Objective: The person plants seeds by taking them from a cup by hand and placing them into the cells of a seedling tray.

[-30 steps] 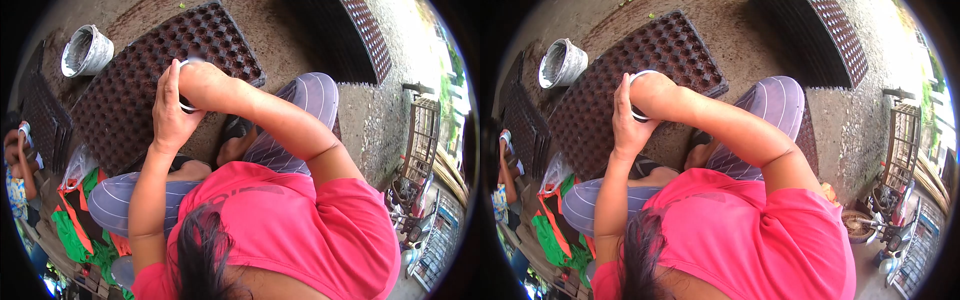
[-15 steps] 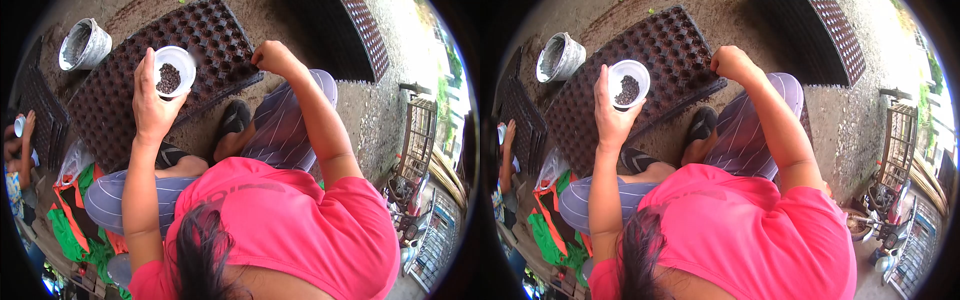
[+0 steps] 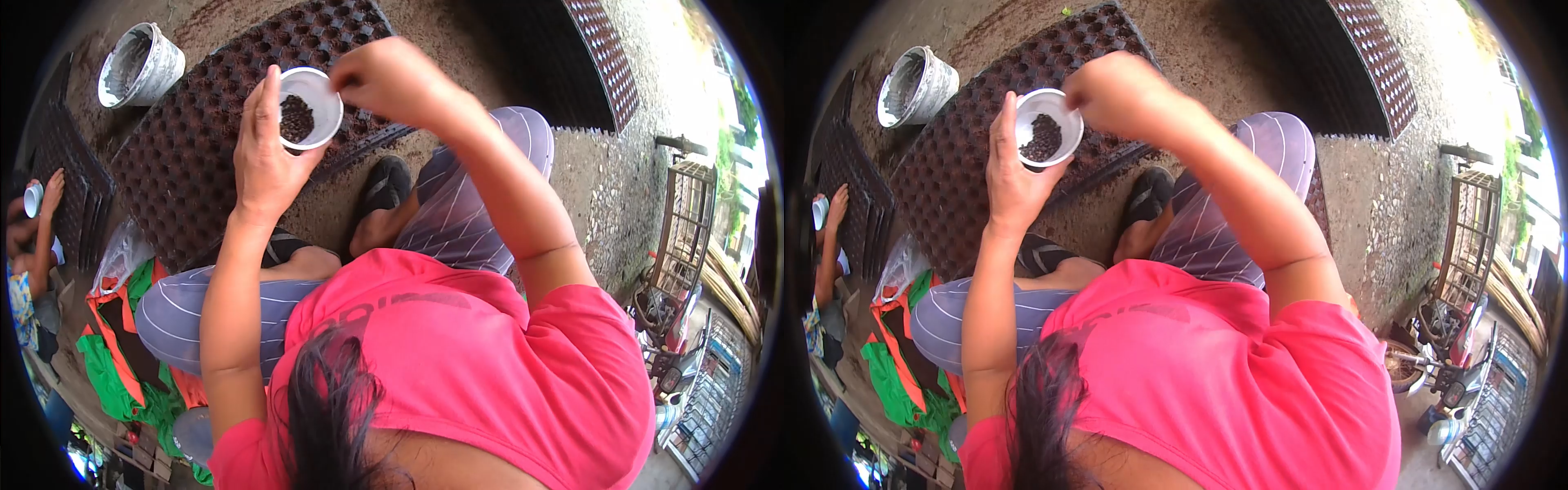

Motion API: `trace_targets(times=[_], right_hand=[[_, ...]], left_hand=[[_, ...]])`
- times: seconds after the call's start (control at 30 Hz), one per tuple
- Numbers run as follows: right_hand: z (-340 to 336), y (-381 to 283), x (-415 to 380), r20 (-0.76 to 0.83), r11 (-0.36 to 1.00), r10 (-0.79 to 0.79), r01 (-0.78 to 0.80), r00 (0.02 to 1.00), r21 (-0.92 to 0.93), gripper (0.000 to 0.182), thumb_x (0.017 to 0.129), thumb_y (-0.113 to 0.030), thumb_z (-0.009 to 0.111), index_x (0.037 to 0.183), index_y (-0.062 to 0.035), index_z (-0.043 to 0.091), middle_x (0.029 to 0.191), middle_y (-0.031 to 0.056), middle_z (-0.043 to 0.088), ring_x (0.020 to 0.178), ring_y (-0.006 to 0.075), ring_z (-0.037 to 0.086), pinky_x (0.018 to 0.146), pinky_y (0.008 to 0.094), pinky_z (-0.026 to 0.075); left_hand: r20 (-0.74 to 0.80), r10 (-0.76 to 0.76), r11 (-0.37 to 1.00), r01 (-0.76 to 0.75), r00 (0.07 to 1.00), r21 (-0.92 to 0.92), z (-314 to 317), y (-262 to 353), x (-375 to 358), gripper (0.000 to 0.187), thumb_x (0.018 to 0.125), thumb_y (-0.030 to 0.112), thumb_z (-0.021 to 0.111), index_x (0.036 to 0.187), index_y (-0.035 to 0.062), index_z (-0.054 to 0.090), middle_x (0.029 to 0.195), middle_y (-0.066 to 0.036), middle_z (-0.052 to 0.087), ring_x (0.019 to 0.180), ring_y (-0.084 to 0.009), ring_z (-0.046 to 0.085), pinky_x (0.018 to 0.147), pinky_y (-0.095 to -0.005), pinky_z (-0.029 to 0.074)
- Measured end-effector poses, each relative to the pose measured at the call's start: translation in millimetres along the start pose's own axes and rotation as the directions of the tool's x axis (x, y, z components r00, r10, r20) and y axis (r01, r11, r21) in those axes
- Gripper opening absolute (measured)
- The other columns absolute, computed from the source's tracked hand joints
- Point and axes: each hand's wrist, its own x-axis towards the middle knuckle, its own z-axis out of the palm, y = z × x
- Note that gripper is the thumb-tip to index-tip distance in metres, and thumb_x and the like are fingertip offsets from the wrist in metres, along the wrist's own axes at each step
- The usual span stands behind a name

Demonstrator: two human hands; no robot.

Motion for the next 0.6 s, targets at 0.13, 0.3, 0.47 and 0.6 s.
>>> trace_targets(times=[0.13, 0.3, 0.47, 0.6], right_hand=[[37, -45, 9, 0.148, 0.929, -0.155, 0.196, 0.977, -0.314, 0.016, 0.075, -0.008, 0.073, 0.09, -0.0033, 0.073, 0.079, 0.0151, 0.073, 0.078, 0.0344, 0.074, 0.065, 0.044, 0.058], [51, -44, 16, 0.155, 0.967, -0.16, 0.187, 0.975, -0.175, 0.012, 0.075, -0.012, 0.073, 0.085, -0.0051, 0.074, 0.083, 0.0171, 0.074, 0.078, 0.037, 0.074, 0.069, 0.0452, 0.058], [3, -1, 2, 0.016, 0.994, 0.111, -0.111, 0.994, -0.013, 0.021, 0.074, -0.017, 0.073, 0.092, -0.0096, 0.079, 0.079, 0.0112, 0.075, 0.074, 0.0261, 0.074, 0.071, 0.0377, 0.058], [-10, 57, -30, 0.085, 0.939, 0.304, -0.284, 0.949, -0.194, 0.021, 0.073, -0.016, 0.073, 0.092, -0.0103, 0.08, 0.082, 0.0119, 0.076, 0.077, 0.0288, 0.074, 0.075, 0.0384, 0.059]], left_hand=[[0.012, 0.057, 0.998, -0.057, 0.998, -0.013, 3, 16, 3, 0.112, 0.065, 0.007, 0.091, 0.16, 0.0057, 0.032, 0.141, -0.022, 0.055, 0.127, -0.0409, 0.058, 0.106, -0.0464, 0.051], [0.029, 0.004, 1.0, -0.004, 1.0, -0.016, -3, 13, -8, 0.113, 0.066, 0.008, 0.092, 0.16, 0.006, 0.031, 0.141, -0.021, 0.055, 0.127, -0.0403, 0.058, 0.106, -0.0463, 0.05], [-0.017, -0.024, 1.0, 0.024, 1.0, 0.015, -13, 1, -10, 0.113, 0.067, 0.008, 0.093, 0.161, 0.0082, 0.031, 0.142, -0.021, 0.054, 0.126, -0.0395, 0.059, 0.105, -0.0457, 0.051], [-0.048, -0.029, 0.999, 0.031, 0.998, 0.041, -24, -5, -8, 0.112, 0.067, 0.007, 0.093, 0.161, 0.0081, 0.031, 0.143, -0.022, 0.053, 0.127, -0.0392, 0.058, 0.106, -0.0456, 0.051]])
